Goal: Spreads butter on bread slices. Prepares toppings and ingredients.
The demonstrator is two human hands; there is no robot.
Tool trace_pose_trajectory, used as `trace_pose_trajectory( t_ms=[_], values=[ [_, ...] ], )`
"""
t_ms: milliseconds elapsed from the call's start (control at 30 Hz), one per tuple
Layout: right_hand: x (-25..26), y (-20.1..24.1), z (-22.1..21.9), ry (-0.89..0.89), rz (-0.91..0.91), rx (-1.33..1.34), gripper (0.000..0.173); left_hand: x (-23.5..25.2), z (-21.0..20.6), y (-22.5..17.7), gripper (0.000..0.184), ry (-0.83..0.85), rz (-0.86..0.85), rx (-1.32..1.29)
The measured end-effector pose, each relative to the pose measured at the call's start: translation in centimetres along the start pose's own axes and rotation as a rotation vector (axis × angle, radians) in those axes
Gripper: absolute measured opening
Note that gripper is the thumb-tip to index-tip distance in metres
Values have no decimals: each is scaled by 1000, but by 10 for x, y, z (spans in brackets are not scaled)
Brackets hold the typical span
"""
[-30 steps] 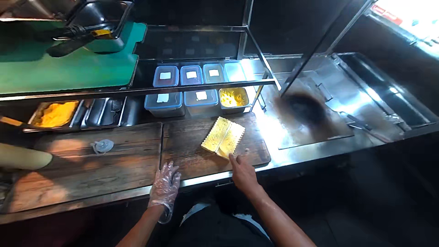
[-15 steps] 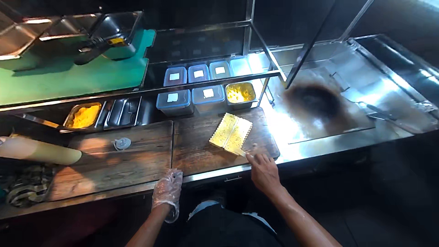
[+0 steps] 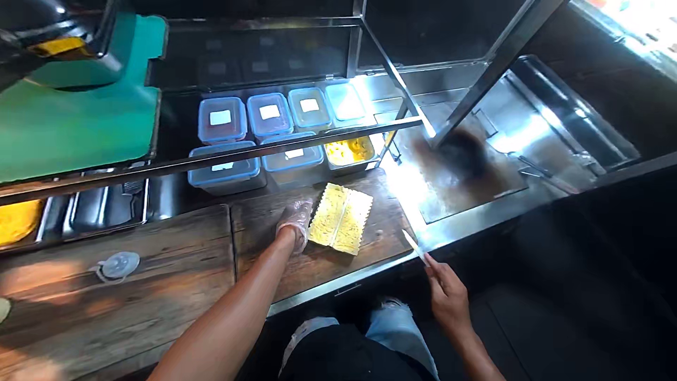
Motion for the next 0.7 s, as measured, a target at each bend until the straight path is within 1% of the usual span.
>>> trace_pose_trajectory(
  t_ms=[100,167,200,233,267,300,333,367,400,433,467,500,533,567,600,633,667,700],
  values=[
    [-14,-12,3,-59,-59,65,36,6,-10,-10,54,31,66,-48],
    [-22,-22,2,-71,-58,98,36,-8,-14,-23,61,100,98,-153],
    [-23,-28,5,-76,-54,109,36,-24,-14,-39,62,122,85,-207],
    [-22,-34,9,-82,-51,117,36,-45,-12,-59,61,102,23,-211],
    [-20,-42,15,-89,-51,126,35,-67,-11,-81,56,41,-81,-157],
    [-17,-51,22,-96,-60,137,35,-89,-13,-102,49,-30,-222,-25],
    [-13,-62,29,-101,-76,154,35,-109,-22,-118,43,-115,-373,186],
    [-8,-73,36,-106,-90,177,35,-128,-40,-129,43,-197,-514,407],
    [-3,-84,43,-114,-98,197,35,-135,-68,-126,55,-239,-617,624],
    [4,-93,48,-128,-99,217,34,-127,-98,-115,72,-270,-678,822],
    [9,-100,55,-138,-91,233,34,-114,-123,-101,87,-285,-676,985],
    [16,-105,62,-147,-76,248,34,-105,-138,-91,97,-276,-615,1103],
    [25,-110,70,-155,-55,258,34,-102,-146,-94,98,-284,-577,1140],
    [35,-116,76,-165,-35,269,33,-106,-148,-105,95,-304,-559,1118],
    [40,-123,80,-163,-29,278,33,-112,-147,-112,91,-350,-588,1098],
    [41,-131,80,-151,-36,284,33,-116,-146,-112,87,-389,-633,1100],
    [43,-138,80,-139,-46,289,33,-114,-146,-107,87,-387,-634,1130],
    [46,-143,78,-132,-51,296,32,-105,-147,-99,89,-344,-588,1175]
  ],
)
Point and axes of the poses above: each hand's wrist, its own x-axis towards the middle knuckle, its own z-axis out of the back of the hand, y = z × x, the point moved 9 cm from there along x, towards the middle knuckle, and after that the axes turned 5 degrees about z, right-handed, at the moved point
